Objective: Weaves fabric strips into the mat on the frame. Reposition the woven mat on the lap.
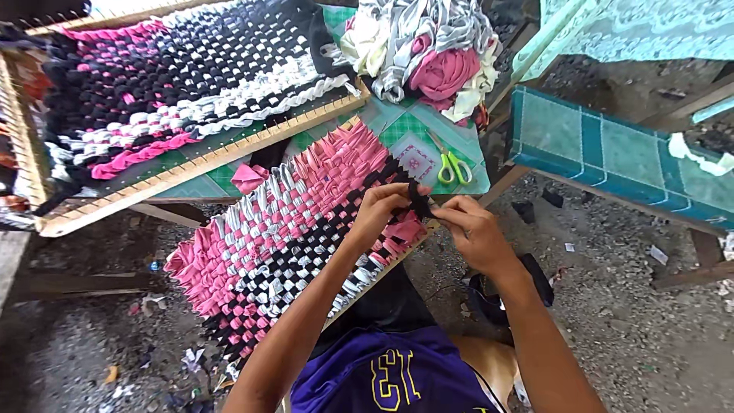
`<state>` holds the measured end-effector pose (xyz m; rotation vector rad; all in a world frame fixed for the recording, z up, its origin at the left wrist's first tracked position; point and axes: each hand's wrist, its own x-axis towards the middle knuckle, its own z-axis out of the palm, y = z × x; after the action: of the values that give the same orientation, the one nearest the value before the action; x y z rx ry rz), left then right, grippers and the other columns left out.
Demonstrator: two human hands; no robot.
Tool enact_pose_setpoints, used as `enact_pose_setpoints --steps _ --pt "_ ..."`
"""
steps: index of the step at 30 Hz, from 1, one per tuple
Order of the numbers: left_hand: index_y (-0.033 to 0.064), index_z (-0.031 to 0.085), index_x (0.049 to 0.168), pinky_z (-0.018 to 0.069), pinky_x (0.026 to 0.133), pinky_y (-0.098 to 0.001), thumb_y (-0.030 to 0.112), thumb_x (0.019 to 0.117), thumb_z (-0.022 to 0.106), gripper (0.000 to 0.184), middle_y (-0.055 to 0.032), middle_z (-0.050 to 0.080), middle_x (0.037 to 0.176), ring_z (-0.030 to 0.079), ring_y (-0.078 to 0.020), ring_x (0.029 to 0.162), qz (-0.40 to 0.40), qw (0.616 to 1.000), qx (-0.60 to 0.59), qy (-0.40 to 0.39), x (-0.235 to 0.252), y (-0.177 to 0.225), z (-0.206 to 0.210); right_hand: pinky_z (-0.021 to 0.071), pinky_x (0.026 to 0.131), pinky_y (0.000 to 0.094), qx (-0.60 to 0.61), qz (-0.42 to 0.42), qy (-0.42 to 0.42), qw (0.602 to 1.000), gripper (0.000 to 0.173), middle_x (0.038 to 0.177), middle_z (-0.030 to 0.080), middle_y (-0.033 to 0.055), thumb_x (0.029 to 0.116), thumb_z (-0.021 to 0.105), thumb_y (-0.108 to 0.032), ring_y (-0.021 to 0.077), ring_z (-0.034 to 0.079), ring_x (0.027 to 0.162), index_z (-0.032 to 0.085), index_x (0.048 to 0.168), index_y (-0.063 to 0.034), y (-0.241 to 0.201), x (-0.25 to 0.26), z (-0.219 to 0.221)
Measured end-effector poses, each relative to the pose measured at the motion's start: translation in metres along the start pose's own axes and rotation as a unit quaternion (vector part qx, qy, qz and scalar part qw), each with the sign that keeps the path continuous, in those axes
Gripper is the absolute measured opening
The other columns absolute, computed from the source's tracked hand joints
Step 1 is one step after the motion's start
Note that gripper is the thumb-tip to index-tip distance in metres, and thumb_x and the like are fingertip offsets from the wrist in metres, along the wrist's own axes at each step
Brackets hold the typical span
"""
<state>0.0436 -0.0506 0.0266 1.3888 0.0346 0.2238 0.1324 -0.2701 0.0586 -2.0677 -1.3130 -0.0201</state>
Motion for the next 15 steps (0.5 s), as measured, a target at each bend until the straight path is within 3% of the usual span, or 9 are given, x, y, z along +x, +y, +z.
enact_pose_setpoints --steps 2,4,8,10,12,15 --pt "0.0003 0.071 0.122 0.059 0.086 -0.0313 -0.002 0.1014 0.053 0.027 -0.0102 0.073 0.118 0.071 -0.0135 0.097 0.048 0.997 0.053 -0.033 -0.002 -0.004 -0.008 0.053 0.093 0.038 0.011 0.007 0.005 1.0 0.024 0.111 0.06 0.0131 0.0995 0.057 -0.003 0.0235 0.06 0.105 0.077 0.113 -0.0054 -0.003 0.005 0.004" --pt "-0.002 0.072 0.117 0.0609 0.08 -0.0308 -0.005 0.096 0.062 0.023 -0.0111 0.074 0.114 0.071 -0.0141 0.089 0.075 0.994 0.063 -0.052 0.0 -0.006 -0.009 0.0545 0.089 0.0344 0.026 0.016 0.038 0.999 0.02 0.106 0.062 0.0116 0.0984 0.062 -0.005 0.0198 0.062 0.099 0.077 0.111 -0.0046 -0.005 0.009 0.009" --pt "0.0007 0.07 0.102 0.061 0.083 -0.0356 0.004 0.0869 0.08 0.018 -0.0078 0.073 0.097 0.07 -0.0161 0.089 0.103 0.986 0.124 -0.046 0.002 -0.005 -0.001 0.0629 0.074 0.0309 0.13 0.104 0.107 0.98 0.019 0.096 0.073 0.0062 0.0855 0.08 -0.004 0.0129 0.071 0.082 0.074 0.103 -0.0046 -0.012 0.018 0.018" --pt "0.0017 0.071 0.099 0.0612 0.083 -0.0358 0.005 0.0859 0.081 0.017 -0.0069 0.073 0.094 0.071 -0.0156 0.089 0.114 0.981 0.154 -0.032 0.002 -0.005 0.001 0.0609 0.063 0.0277 0.181 0.156 0.107 0.965 0.023 0.086 0.073 0.0022 0.0823 0.084 -0.005 0.0107 0.069 0.071 0.07 0.1 -0.0079 -0.017 0.021 0.017" --pt "0.0013 0.071 0.096 0.0608 0.079 -0.0351 0.0 0.0873 0.076 0.01 -0.0075 0.072 0.091 0.07 -0.0155 0.084 0.126 0.976 0.176 -0.016 0.002 -0.006 0.0 0.061 0.061 0.0273 0.225 0.177 0.076 0.955 0.019 0.084 0.073 0.0025 0.0869 0.081 -0.006 0.0115 0.069 0.067 0.071 0.103 -0.0073 -0.015 0.024 0.012" --pt "-0.0002 0.071 0.097 0.0606 0.079 -0.0339 0.001 0.0906 0.072 0.006 -0.0079 0.073 0.09 0.07 -0.0148 0.082 0.133 0.978 0.161 -0.028 0.004 -0.01 -0.009 0.0623 0.071 0.0291 0.242 0.158 0.037 0.957 0.021 0.097 0.075 0.005 0.1026 0.063 -0.014 0.0131 0.072 0.079 0.069 0.121 -0.0068 -0.003 0.024 0.006"
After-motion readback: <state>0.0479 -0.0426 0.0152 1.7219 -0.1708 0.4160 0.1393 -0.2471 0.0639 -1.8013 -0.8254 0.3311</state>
